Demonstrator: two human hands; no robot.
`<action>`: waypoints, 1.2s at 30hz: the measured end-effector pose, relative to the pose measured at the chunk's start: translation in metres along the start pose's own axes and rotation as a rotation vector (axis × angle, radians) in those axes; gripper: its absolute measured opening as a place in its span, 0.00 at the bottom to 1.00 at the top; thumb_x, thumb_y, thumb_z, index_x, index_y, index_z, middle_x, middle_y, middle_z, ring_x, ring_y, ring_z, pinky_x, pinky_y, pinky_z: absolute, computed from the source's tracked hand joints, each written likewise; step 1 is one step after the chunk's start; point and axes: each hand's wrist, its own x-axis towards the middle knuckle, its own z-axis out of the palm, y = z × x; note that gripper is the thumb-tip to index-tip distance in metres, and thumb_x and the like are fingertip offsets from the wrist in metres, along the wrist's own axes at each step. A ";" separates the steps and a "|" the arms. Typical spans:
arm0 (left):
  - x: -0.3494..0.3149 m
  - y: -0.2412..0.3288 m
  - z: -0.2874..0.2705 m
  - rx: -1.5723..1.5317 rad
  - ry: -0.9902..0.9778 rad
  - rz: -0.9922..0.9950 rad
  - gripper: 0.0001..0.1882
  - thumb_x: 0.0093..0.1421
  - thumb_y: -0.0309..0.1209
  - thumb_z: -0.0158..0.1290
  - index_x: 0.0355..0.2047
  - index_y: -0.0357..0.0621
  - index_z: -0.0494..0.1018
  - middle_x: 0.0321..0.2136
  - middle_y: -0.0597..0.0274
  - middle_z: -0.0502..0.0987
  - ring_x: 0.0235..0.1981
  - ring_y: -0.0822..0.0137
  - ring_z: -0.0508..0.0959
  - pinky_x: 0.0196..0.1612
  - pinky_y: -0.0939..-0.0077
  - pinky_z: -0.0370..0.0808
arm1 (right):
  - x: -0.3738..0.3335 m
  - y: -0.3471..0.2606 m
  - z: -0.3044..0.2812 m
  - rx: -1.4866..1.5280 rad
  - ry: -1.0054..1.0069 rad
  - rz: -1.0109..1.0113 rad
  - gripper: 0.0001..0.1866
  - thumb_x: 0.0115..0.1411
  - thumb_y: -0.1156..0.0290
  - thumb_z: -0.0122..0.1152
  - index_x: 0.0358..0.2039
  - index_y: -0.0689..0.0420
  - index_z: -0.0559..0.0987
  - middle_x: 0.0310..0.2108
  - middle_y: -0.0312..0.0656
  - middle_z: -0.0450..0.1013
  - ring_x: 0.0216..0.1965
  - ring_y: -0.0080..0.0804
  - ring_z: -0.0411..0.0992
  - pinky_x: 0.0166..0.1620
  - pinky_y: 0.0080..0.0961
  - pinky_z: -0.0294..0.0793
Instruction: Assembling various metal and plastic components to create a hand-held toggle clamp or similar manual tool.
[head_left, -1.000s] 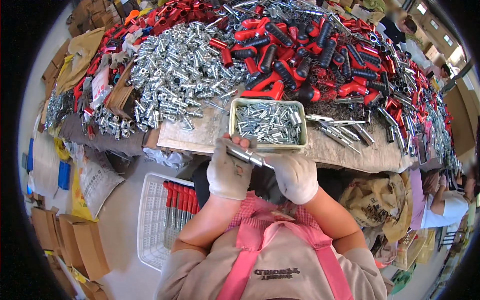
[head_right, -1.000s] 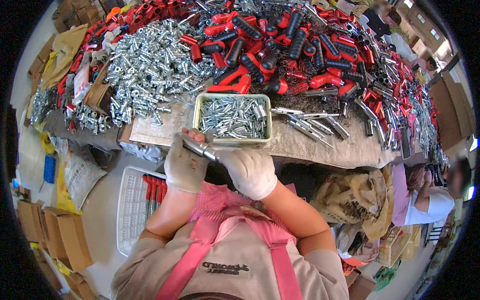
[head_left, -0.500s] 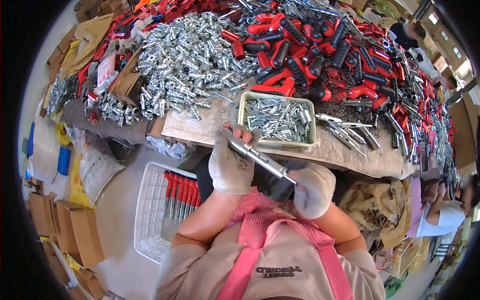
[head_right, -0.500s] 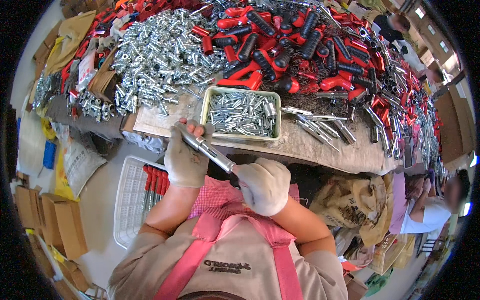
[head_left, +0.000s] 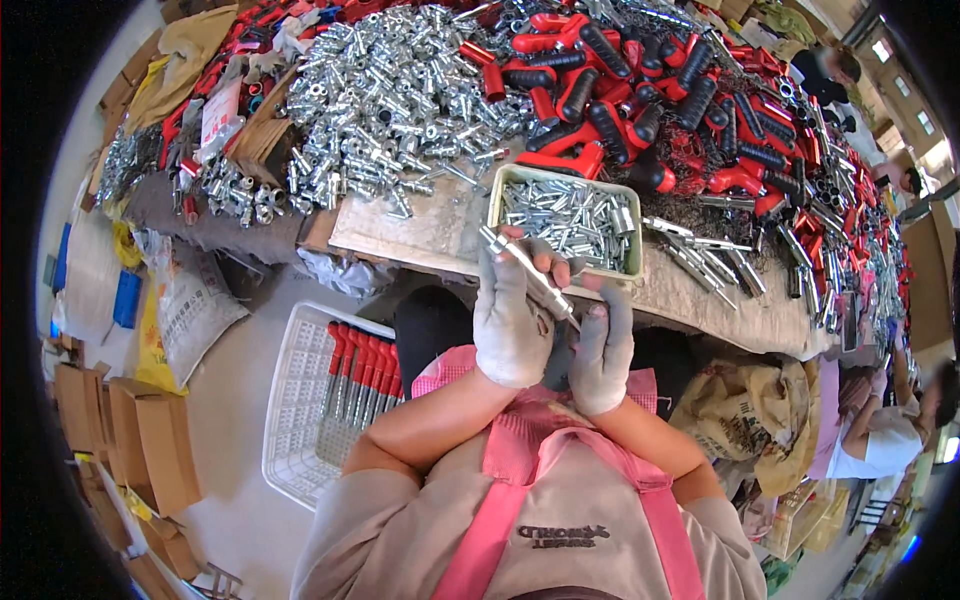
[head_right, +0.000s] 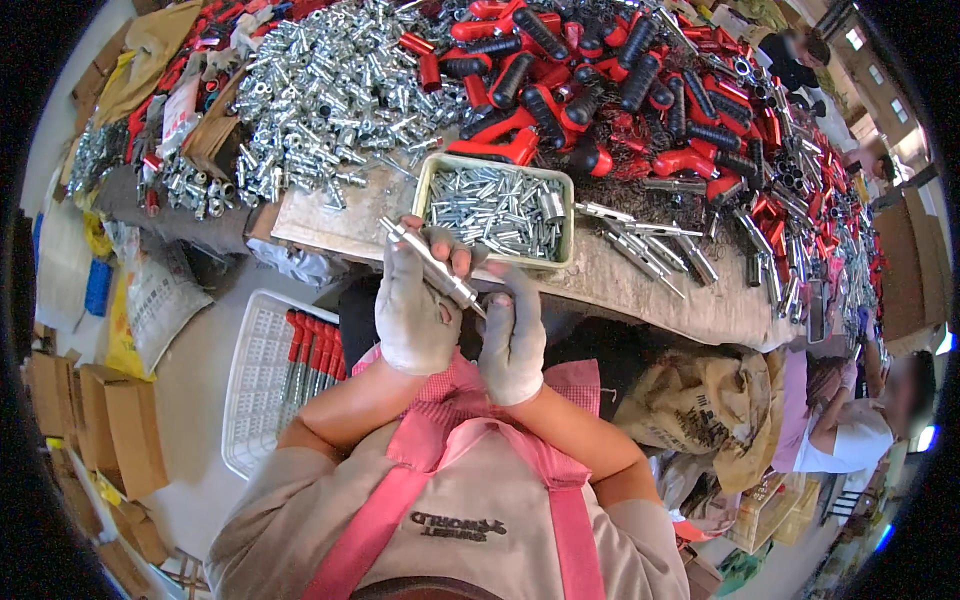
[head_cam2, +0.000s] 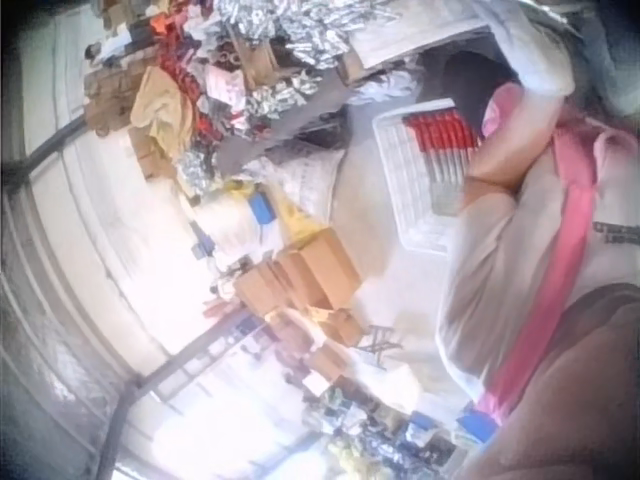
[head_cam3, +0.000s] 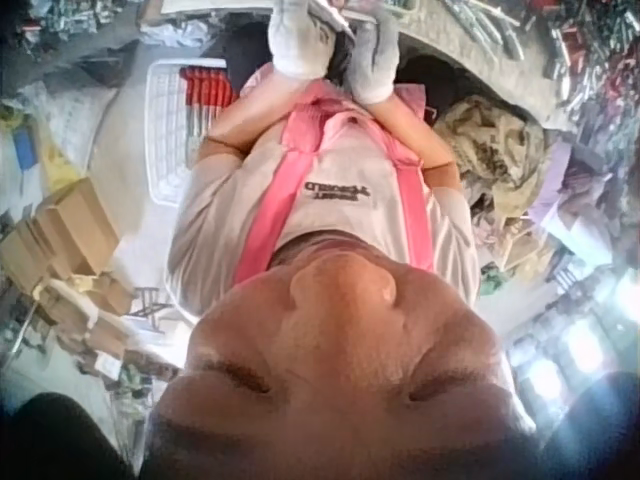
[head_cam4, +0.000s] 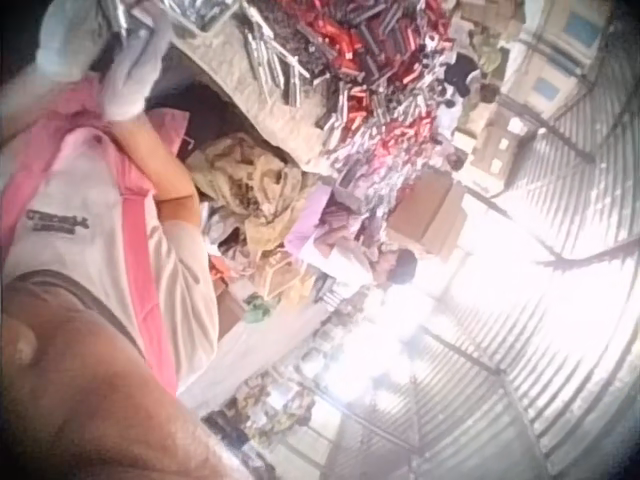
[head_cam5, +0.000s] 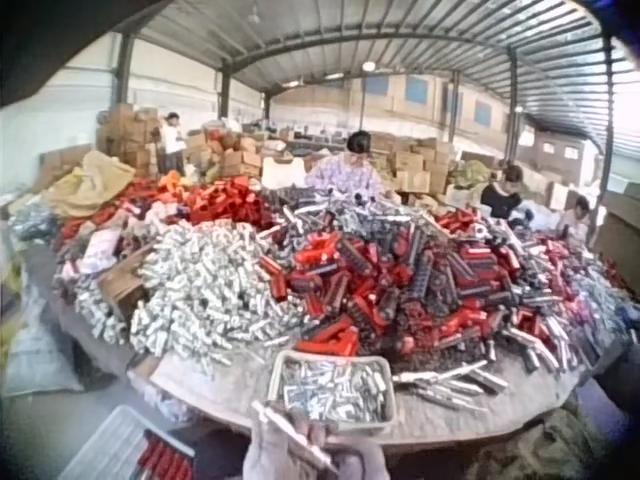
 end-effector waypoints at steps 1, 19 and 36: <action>-0.001 -0.001 -0.003 -0.005 -0.002 -0.022 0.12 0.65 0.38 0.42 0.46 0.49 0.61 0.29 0.64 0.65 0.31 0.67 0.66 0.40 0.68 0.66 | -0.001 0.001 -0.005 -0.167 -0.036 -0.173 0.16 0.60 0.75 0.45 0.49 0.64 0.66 0.23 0.41 0.70 0.17 0.34 0.64 0.24 0.23 0.67; 0.012 0.008 -0.033 -0.223 0.054 -0.394 0.16 0.67 0.38 0.33 0.46 0.41 0.62 0.32 0.58 0.67 0.36 0.62 0.69 0.52 0.56 0.64 | 0.008 -0.007 -0.039 -0.475 -0.378 -0.246 0.14 0.54 0.75 0.56 0.42 0.59 0.70 0.30 0.48 0.72 0.29 0.43 0.72 0.32 0.33 0.70; 0.025 0.034 -0.036 -0.154 0.065 -0.166 0.14 0.67 0.38 0.32 0.42 0.43 0.62 0.30 0.60 0.67 0.32 0.64 0.68 0.49 0.58 0.67 | -0.007 -0.003 -0.057 0.677 -0.592 0.802 0.14 0.64 0.64 0.44 0.41 0.63 0.69 0.15 0.29 0.55 0.16 0.18 0.52 0.21 0.16 0.54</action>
